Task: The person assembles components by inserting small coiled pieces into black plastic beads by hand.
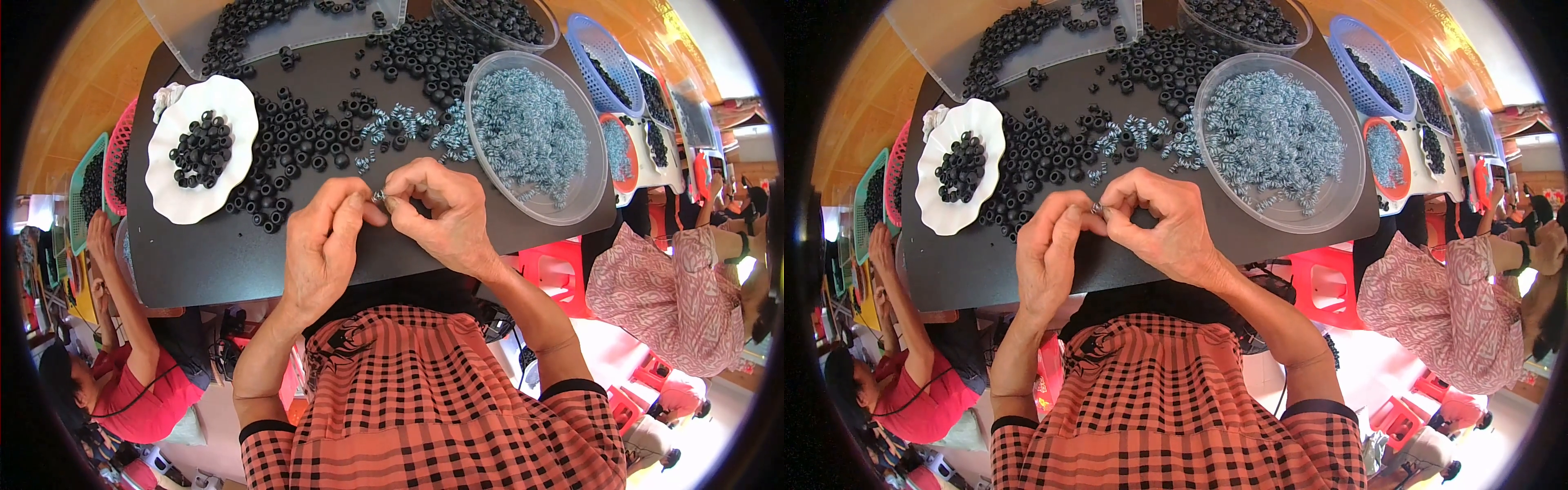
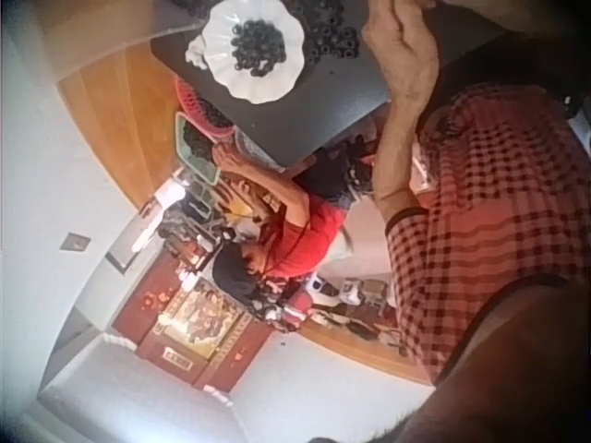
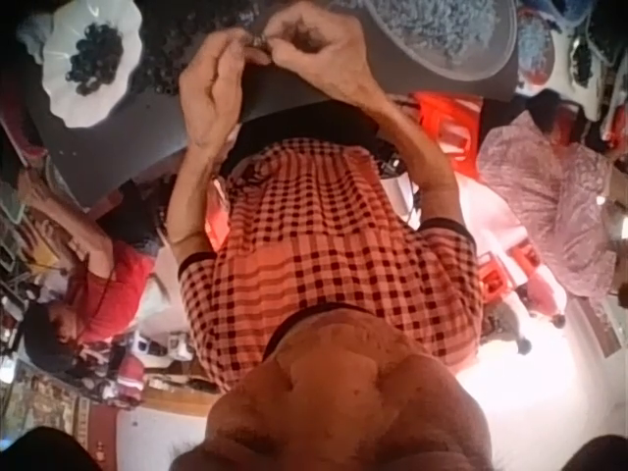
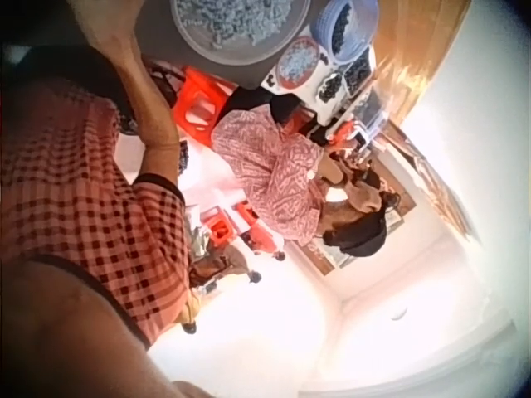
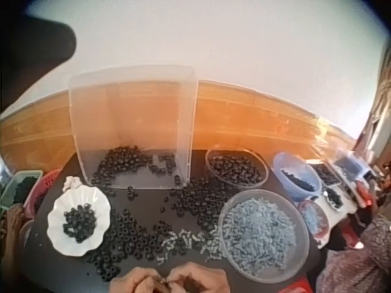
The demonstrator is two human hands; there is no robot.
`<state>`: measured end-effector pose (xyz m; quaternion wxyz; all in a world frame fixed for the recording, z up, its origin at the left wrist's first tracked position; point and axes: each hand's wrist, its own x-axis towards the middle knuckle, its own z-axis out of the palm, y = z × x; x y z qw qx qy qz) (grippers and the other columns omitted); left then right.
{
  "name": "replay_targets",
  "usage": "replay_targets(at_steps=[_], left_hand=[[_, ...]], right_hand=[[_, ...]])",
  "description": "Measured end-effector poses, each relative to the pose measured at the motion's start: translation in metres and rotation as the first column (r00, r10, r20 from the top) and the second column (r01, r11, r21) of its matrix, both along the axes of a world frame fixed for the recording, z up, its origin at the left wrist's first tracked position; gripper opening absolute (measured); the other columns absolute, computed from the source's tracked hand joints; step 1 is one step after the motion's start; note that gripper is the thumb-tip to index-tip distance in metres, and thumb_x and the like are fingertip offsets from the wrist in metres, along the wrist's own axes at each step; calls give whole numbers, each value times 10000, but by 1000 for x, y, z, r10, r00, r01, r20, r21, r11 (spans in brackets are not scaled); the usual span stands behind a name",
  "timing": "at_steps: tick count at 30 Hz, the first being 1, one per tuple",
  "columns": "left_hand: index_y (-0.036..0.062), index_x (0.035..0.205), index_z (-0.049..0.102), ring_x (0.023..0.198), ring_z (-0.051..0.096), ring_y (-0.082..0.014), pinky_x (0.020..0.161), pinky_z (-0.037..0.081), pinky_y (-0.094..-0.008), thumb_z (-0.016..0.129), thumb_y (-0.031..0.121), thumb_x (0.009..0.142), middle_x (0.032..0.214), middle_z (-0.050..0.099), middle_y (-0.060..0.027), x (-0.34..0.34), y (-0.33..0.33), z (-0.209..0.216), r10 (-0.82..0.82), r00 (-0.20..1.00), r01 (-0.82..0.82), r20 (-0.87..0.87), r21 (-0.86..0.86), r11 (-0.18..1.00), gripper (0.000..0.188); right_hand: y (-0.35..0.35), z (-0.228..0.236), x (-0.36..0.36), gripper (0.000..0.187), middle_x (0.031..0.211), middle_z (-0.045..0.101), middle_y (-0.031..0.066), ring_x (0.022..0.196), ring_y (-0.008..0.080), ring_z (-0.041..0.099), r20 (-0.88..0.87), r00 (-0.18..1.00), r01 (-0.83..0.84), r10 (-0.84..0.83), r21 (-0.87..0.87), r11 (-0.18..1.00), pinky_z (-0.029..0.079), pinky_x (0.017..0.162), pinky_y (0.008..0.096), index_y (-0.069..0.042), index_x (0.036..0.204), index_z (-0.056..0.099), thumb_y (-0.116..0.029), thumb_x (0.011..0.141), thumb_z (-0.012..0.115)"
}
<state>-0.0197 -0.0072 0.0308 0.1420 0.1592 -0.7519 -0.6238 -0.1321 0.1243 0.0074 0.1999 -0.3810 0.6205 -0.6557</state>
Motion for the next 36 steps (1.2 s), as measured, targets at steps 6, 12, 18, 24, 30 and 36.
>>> replay_targets(at_steps=[6,12,18,24,30,36], left_hand=[[-17,1021,613,835,641,-238,728,499,-324,643,-65,787,869,659,-112,-2,-1,-9,-4,968,-114,-250,-456,882,241],[-8,1015,615,879,639,-278,763,515,-337,676,-92,747,967,648,-139,-1,-9,-7,-124,950,-87,-288,-623,778,287],[-18,1006,616,884,628,-301,752,506,-355,681,-98,734,956,643,-148,-1,-10,-9,-168,943,-88,-289,-702,707,290],[-38,1018,613,883,618,-291,737,492,-364,703,-84,712,910,632,-141,-2,-12,-11,-214,926,-90,-313,-729,679,323],[-48,1024,615,900,615,-281,732,483,-367,713,-82,688,863,623,-125,-2,-13,-10,-222,925,-82,-309,-733,676,352],[-29,1016,600,883,626,-308,753,503,-364,687,-97,723,961,638,-167,0,-14,-10,-250,920,-63,-301,-745,664,313]], right_hand=[[0,2,0,138,843,611,22,758,63,558,59,998,-37,37,9,999,467,663,212,26,926,583,118,823,583],[-1,2,0,146,840,609,16,759,61,555,96,994,-56,56,-2,998,469,670,211,27,934,592,118,820,580],[0,3,1,149,832,601,5,758,51,550,140,988,-68,64,23,997,468,669,205,23,928,596,118,816,574],[0,4,1,141,827,595,-1,758,48,549,131,989,-72,66,38,997,470,674,203,20,917,597,116,816,570],[0,4,1,141,821,589,-1,756,49,549,139,988,-76,71,31,997,476,681,206,24,915,595,119,816,560],[1,4,1,146,814,588,1,751,50,551,119,990,-82,75,53,995,477,677,208,26,915,596,122,813,555]])
